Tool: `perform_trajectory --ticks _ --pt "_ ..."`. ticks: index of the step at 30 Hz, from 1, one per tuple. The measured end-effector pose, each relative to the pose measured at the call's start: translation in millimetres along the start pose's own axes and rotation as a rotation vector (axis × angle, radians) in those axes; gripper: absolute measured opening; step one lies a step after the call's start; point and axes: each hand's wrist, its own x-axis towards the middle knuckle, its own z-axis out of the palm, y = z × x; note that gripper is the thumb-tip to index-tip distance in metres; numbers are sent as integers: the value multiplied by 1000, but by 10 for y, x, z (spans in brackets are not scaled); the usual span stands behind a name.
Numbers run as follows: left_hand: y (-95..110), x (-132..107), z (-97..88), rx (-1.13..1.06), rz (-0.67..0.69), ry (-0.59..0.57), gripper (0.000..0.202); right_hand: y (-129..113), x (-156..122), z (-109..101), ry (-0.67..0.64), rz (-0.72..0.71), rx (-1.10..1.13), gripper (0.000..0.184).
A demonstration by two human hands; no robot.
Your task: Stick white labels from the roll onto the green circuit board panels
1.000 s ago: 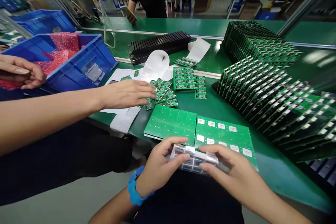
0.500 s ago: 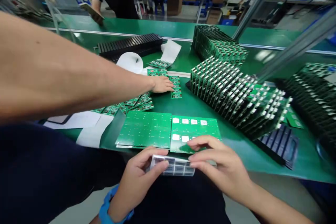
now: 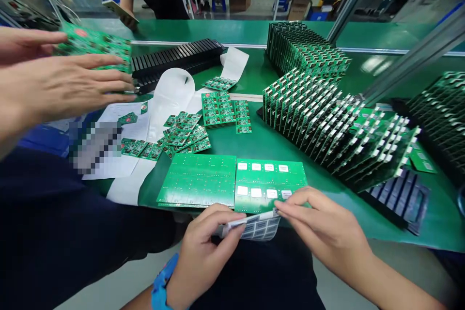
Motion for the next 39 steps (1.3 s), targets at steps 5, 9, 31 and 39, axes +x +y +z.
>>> perform_trajectory --ticks 5,9,31,39 --pt "17 -52 -39 190 336 -121 38 -74 -67 -38 -105 -57 -182 49" --pt "29 -84 -41 277 406 -152 40 -129 -35 -171 -126 170 -44 58" --pt "-170 22 -15 244 99 -297 28 726 374 -357 -170 535 -32 44" --pt "-17 75 -31 -18 -231 -237 23 300 215 -225 178 116 -529 27"
